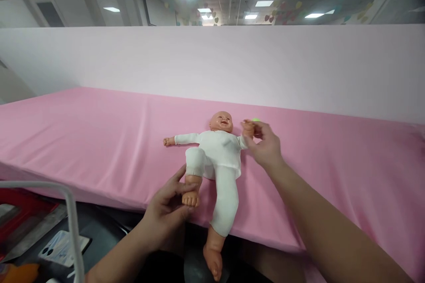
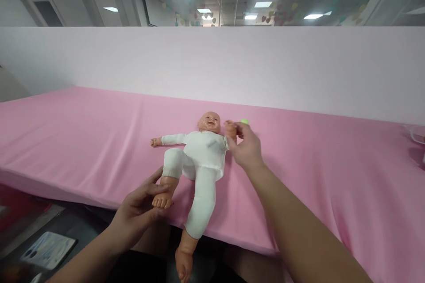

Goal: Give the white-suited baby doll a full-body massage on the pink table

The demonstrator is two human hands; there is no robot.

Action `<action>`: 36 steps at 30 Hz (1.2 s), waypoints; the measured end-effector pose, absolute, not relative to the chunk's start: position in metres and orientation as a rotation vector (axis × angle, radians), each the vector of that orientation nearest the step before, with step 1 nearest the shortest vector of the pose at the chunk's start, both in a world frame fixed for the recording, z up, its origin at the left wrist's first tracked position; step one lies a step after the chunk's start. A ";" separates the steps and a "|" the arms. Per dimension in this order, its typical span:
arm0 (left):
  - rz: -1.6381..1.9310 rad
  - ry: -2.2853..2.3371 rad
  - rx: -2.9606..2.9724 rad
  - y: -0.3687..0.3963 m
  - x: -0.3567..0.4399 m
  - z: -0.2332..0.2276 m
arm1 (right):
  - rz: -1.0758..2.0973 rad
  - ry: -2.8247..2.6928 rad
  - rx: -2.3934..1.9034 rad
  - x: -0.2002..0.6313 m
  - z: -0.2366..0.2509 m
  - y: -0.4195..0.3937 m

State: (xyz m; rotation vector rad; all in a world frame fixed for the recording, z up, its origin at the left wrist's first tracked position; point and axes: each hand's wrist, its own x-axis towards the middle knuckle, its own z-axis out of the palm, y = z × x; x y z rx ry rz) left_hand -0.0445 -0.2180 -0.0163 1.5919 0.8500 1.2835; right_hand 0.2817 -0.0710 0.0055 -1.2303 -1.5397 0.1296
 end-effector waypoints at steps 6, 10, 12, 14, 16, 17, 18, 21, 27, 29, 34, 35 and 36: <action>1.223 0.814 1.449 -0.176 -0.006 0.014 | -0.008 -2.046 -1.198 0.246 -0.005 -0.080; 1.115 0.918 1.384 -0.153 0.014 0.034 | -0.017 -2.105 -1.197 0.244 -0.011 -0.077; 1.091 0.933 1.394 -0.146 0.019 0.038 | 0.003 -2.106 -1.184 0.245 -0.011 -0.077; 1.068 0.955 1.405 -0.147 0.017 0.040 | 0.074 -2.068 -1.173 0.245 -0.010 -0.077; 1.031 0.989 1.442 -0.155 0.010 0.041 | 0.242 -1.947 -1.164 0.247 -0.008 -0.075; 1.016 0.997 1.472 -0.161 0.004 0.041 | 0.351 -1.850 -1.160 0.249 -0.006 -0.074; 1.007 0.994 1.506 -0.168 -0.003 0.042 | 0.455 -1.737 -1.152 0.253 -0.005 -0.071; 1.024 0.952 1.565 -0.194 -0.026 0.038 | 0.628 -1.386 -1.072 0.272 -0.001 -0.059; 1.069 1.003 1.462 -0.238 -0.060 0.010 | 0.664 -0.877 -1.354 0.340 -0.010 -0.031; 1.049 1.030 1.450 -0.247 -0.063 -0.001 | 0.718 -0.955 -1.606 0.358 -0.017 -0.029; 1.036 1.036 1.538 -0.257 -0.065 -0.022 | 0.762 -1.122 -1.792 0.373 -0.020 -0.037; 1.026 1.045 1.582 -0.257 -0.065 -0.024 | 0.751 -1.139 -1.817 0.374 -0.018 -0.040; 1.006 1.052 1.628 -0.258 -0.065 -0.024 | 0.732 -1.157 -1.847 0.374 -0.015 -0.042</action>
